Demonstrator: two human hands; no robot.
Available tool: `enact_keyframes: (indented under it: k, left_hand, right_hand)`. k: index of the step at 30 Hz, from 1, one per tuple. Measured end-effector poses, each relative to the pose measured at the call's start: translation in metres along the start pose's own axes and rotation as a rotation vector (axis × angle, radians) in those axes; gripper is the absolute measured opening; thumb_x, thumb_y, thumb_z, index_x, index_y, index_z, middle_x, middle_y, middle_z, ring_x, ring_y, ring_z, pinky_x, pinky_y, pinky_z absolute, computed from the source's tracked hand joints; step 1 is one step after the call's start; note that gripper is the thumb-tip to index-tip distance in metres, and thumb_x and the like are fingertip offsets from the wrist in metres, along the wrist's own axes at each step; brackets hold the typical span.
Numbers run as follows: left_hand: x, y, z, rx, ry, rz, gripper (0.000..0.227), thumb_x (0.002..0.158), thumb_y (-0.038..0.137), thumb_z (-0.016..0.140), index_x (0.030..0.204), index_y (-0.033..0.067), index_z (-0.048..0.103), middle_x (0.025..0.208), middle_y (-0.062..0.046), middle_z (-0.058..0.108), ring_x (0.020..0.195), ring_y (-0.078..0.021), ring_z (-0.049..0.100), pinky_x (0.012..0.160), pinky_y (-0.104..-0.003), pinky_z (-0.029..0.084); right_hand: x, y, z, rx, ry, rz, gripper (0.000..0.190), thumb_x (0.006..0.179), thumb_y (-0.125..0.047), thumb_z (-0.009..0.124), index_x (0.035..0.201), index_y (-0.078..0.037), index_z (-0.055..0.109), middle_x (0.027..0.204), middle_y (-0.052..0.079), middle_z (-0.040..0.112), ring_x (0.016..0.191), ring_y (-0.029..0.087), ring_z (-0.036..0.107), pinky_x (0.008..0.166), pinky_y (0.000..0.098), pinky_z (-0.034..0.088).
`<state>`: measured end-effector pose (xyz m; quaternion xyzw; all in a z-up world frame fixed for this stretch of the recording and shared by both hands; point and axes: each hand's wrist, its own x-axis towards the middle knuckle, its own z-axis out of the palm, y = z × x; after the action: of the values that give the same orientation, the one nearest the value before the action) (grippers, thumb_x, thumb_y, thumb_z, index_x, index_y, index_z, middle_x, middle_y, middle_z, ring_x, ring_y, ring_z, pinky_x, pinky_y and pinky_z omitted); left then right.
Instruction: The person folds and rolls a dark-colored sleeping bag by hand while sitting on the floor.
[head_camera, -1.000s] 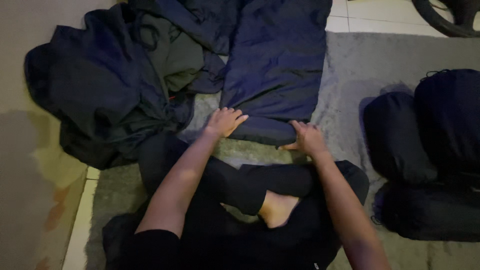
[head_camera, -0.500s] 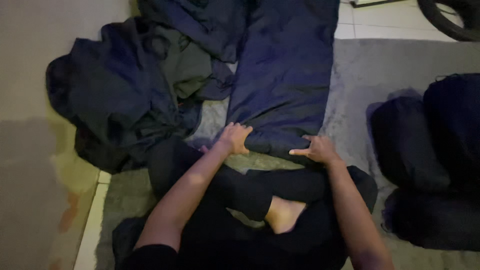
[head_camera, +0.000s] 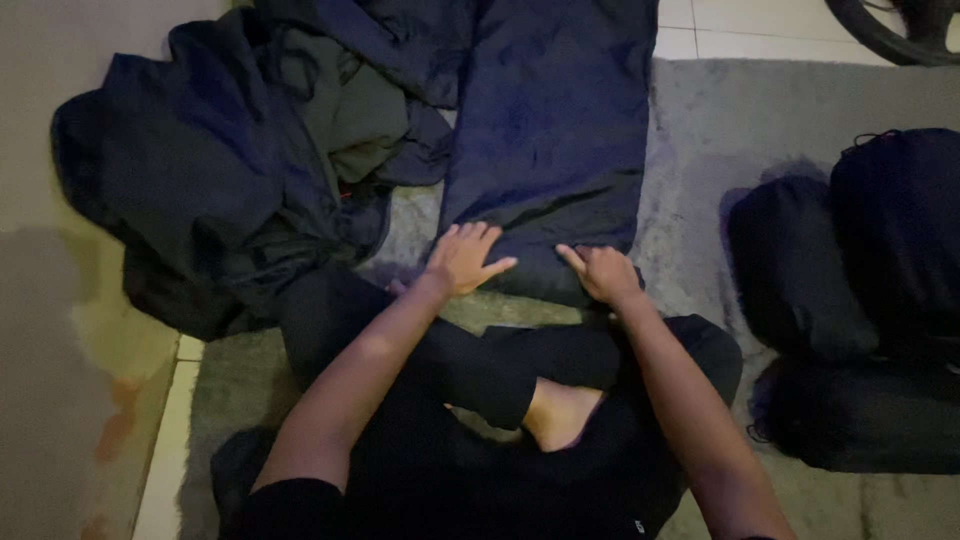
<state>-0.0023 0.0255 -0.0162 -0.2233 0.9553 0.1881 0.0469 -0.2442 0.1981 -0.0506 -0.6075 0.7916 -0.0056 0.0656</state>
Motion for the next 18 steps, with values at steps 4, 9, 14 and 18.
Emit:
enact_keyframes:
  k: [4, 9, 14, 18]
  left_hand:
    - [-0.003, 0.011, 0.018, 0.125, 0.161, 0.056, 0.074, 0.108, 0.072, 0.03, 0.145, 0.0136, 0.059, 0.124, -0.02, 0.068, 0.116, -0.0385, 0.066, 0.099, -0.049, 0.044]
    - [0.029, 0.005, 0.011, 0.105, 0.027, -0.03, 0.077, 0.108, 0.074, 0.02, 0.14, 0.0192, 0.064, 0.13, -0.016, 0.071, 0.122, -0.0387, 0.066, 0.108, -0.052, 0.044]
    - [0.038, 0.003, 0.001, 0.003, -0.078, -0.113, 0.078, 0.105, 0.078, 0.018, 0.141, 0.0268, 0.063, 0.143, -0.013, 0.067, 0.134, -0.0387, 0.061, 0.117, -0.054, 0.039]
    - [0.037, -0.001, 0.002, -0.029, -0.042, -0.099, 0.076, 0.105, 0.077, 0.021, 0.134, 0.0253, 0.068, 0.134, -0.013, 0.072, 0.129, -0.0392, 0.064, 0.117, -0.059, 0.038]
  right_hand:
    - [0.017, 0.01, 0.002, 0.263, -0.213, 0.249, 0.077, 0.108, -0.075, 0.033, 0.096, -0.02, 0.085, 0.096, 0.021, 0.081, 0.106, 0.045, 0.075, 0.091, 0.0546, 0.057]
    - [0.008, 0.017, -0.004, 0.33, -0.053, 0.325, 0.06, 0.108, -0.071, 0.043, 0.105, -0.027, 0.084, 0.1, 0.018, 0.08, 0.109, 0.044, 0.072, 0.094, 0.0562, 0.056]
    - [-0.005, 0.038, -0.012, 0.332, 0.121, 0.323, 0.042, 0.108, -0.054, 0.057, 0.108, -0.021, 0.083, 0.095, 0.02, 0.078, 0.098, 0.046, 0.073, 0.084, 0.0599, 0.056]
    - [-0.009, 0.033, -0.01, 0.159, 0.445, 0.201, 0.028, 0.102, -0.044, 0.069, 0.109, -0.019, 0.08, 0.095, 0.011, 0.075, 0.093, 0.036, 0.072, 0.078, 0.05, 0.057]
